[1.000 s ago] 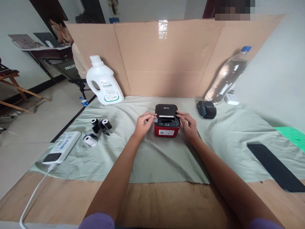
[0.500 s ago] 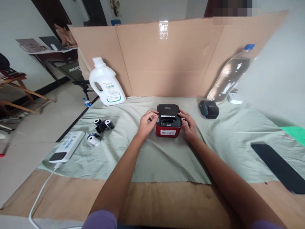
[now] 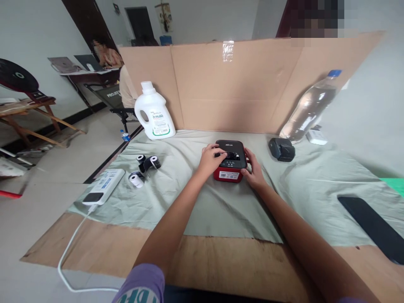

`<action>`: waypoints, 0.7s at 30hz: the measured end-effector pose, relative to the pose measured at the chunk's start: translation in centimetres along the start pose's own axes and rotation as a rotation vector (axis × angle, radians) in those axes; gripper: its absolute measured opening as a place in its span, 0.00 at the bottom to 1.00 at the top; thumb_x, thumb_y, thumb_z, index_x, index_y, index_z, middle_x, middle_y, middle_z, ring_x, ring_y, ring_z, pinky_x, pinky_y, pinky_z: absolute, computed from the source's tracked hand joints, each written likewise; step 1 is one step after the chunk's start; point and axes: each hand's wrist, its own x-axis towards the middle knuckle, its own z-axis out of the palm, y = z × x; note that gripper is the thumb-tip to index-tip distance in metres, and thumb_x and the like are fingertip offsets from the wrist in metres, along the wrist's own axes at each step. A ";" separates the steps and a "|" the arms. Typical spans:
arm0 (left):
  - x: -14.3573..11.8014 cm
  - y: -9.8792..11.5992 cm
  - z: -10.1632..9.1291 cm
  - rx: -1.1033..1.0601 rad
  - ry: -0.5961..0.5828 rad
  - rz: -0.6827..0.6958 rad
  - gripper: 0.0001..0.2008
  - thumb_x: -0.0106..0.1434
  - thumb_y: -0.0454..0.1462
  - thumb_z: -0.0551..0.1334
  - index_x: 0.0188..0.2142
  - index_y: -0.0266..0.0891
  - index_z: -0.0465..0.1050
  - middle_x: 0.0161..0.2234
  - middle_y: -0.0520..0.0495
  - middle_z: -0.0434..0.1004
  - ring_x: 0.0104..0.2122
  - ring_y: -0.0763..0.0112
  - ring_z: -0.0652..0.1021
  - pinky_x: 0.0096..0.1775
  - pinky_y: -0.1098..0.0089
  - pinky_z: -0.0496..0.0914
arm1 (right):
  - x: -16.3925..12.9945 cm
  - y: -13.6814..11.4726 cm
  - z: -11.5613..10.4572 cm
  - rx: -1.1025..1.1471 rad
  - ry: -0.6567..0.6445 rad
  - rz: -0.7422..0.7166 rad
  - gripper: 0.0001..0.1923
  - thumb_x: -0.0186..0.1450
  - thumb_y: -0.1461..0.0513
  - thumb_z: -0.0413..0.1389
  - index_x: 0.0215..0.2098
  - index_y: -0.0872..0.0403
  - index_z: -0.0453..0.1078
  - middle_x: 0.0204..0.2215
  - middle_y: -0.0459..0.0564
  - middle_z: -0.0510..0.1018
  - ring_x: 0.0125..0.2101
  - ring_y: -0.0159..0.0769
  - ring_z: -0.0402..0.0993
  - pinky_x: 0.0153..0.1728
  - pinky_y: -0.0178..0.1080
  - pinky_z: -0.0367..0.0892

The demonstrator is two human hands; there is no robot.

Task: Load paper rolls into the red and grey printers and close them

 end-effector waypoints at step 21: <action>2.7 -3.5 -7.2 -0.115 0.058 -0.070 0.06 0.59 0.38 0.64 0.34 0.40 0.78 0.37 0.49 0.81 0.38 0.65 0.78 0.45 0.66 0.69 | 4.7 -4.1 8.2 -0.186 -0.127 -0.074 0.59 0.51 0.52 0.70 0.71 0.56 0.45 0.62 0.63 0.68 0.60 0.56 0.67 0.60 0.56 0.63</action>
